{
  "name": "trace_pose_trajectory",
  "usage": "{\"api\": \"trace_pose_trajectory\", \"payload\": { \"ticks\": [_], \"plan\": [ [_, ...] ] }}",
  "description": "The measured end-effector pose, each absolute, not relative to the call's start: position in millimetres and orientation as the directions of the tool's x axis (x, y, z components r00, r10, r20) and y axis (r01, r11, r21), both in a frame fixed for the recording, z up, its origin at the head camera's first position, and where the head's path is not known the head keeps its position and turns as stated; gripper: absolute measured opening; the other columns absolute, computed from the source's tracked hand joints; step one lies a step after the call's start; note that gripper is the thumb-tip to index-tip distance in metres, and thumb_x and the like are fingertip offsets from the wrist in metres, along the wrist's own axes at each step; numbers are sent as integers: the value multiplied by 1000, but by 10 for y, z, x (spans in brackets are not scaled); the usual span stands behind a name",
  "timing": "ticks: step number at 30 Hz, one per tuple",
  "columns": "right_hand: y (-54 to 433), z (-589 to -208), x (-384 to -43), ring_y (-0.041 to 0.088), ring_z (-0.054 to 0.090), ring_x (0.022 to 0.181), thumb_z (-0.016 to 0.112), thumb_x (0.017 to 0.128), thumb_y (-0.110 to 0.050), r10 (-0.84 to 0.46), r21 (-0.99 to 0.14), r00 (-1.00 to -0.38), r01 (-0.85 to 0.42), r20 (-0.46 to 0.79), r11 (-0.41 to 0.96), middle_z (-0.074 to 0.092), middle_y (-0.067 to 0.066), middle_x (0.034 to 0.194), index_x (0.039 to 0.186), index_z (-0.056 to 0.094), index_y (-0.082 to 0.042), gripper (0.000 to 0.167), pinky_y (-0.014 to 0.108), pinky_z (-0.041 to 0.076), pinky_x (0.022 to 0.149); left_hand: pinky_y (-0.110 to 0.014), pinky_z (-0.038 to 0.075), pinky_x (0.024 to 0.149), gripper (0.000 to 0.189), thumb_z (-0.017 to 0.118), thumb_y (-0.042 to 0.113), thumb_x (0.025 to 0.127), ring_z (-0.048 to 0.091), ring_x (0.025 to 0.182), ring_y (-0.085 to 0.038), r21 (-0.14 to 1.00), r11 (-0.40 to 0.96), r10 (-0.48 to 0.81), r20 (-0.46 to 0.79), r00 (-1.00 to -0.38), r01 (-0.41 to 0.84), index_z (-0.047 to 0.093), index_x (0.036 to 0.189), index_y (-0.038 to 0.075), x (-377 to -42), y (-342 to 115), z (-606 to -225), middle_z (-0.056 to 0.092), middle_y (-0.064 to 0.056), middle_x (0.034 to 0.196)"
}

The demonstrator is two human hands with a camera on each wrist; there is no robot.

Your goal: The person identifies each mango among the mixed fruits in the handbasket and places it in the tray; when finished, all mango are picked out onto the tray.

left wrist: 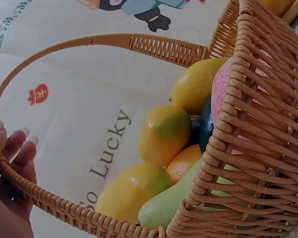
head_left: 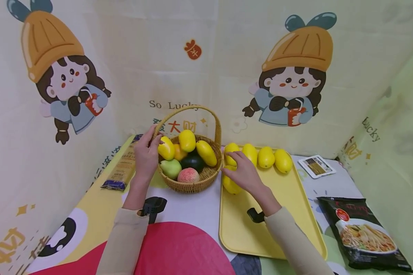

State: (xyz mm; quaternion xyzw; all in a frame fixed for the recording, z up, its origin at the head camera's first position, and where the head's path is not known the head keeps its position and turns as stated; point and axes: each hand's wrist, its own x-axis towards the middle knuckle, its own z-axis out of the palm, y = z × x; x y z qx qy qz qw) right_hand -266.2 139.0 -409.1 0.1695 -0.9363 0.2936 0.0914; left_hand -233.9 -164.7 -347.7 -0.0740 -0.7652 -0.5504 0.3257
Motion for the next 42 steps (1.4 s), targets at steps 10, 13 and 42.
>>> {"api": "trace_pose_trajectory", "payload": {
  "ticks": [10, 13, 42],
  "plan": [
    [1067, -3971, -2981, 28, 56, 124, 73, 88, -35, -385, -502, -889, -457, 246, 734, 53, 6, 141, 143, 52, -15, 62, 47, 49, 106, -3, 48, 75, 41, 51, 8, 103, 62, 93, -35, 797, 369, -247, 579, -777, 478, 51, 144, 1, -2340, -1643, -3476, 64, -28, 120],
    [990, -3960, -3095, 29, 55, 125, 73, 88, -34, -420, -503, -879, -475, 227, 722, 52, 7, 143, 144, 52, -15, 62, 47, 48, 108, -3, 48, 75, 41, 52, 8, 103, 62, 94, -35, 794, 373, -250, 585, -771, 481, 51, 143, 2, -2349, -1655, -3481, 64, -28, 120],
    [612, -4093, -3599, 29, 55, 110, 67, 86, -18, -497, -446, -859, -496, 123, 745, 52, 12, 137, 151, 39, -24, 71, 51, 48, 99, -22, 57, 82, 41, 52, 10, 103, 63, 92, -32, 791, 396, -248, 581, -776, 466, 52, 143, 3, -2409, -1675, -3503, 66, -25, 118]
  ]
}}
